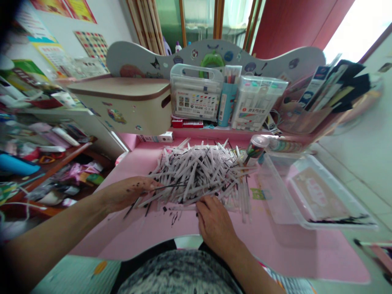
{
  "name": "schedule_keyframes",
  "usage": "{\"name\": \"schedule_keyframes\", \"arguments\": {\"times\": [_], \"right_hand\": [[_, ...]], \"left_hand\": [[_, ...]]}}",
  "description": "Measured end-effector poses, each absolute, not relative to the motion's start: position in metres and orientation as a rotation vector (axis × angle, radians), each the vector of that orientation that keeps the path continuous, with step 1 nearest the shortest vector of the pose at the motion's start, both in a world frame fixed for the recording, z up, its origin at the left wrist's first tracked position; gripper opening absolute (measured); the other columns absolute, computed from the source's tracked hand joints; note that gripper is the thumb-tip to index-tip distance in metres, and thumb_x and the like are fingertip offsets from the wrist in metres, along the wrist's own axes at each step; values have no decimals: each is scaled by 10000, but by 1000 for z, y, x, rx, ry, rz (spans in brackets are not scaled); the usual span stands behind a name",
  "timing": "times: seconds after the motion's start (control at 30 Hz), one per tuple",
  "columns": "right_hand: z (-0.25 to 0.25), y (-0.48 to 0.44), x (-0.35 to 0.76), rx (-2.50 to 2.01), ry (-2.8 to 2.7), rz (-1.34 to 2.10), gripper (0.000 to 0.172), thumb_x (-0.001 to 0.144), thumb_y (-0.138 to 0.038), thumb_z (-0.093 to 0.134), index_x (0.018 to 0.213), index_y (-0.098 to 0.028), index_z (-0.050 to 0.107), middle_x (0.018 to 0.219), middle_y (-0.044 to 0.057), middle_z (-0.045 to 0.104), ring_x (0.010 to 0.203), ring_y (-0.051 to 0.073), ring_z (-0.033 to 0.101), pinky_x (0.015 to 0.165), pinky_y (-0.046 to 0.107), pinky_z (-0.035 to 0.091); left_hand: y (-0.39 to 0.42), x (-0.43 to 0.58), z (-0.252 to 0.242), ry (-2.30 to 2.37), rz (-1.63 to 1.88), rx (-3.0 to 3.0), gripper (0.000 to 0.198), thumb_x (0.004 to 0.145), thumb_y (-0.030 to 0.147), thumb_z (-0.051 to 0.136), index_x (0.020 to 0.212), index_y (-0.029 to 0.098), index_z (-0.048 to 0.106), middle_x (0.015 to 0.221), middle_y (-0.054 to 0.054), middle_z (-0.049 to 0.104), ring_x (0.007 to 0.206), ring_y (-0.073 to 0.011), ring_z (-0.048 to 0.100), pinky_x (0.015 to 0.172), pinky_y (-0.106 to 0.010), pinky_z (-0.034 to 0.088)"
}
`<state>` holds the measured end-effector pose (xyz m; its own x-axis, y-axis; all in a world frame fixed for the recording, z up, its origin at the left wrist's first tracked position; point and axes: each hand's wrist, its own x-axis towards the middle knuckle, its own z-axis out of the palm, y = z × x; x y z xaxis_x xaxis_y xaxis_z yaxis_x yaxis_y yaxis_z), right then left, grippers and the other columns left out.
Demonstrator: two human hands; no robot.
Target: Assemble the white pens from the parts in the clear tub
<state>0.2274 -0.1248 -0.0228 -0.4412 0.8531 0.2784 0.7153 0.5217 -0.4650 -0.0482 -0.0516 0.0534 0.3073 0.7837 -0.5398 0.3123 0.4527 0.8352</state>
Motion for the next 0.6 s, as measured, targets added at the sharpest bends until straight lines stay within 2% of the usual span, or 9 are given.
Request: {"name": "schedule_keyframes", "arguments": {"times": [0.3,0.6], "right_hand": [[-21,-124,227,-1284,-2290,376,222,856,-44,538,1027,-148,636,1043,109,603,962,257,531,882,421,493],[-20,-123,227,-1269,-2290,362,229,846,-41,535,1020,-152,634,1034,111,604,954,257,537,870,430,506]], "left_hand": [[-52,-46,57,1304,507,952,147,577,270,657,654,170,733,753,-52,713,757,-201,579,722,-298,425],[-54,-45,57,1283,502,874,160,569,263,669,664,150,732,694,-49,683,665,-177,553,635,-279,405]]}}
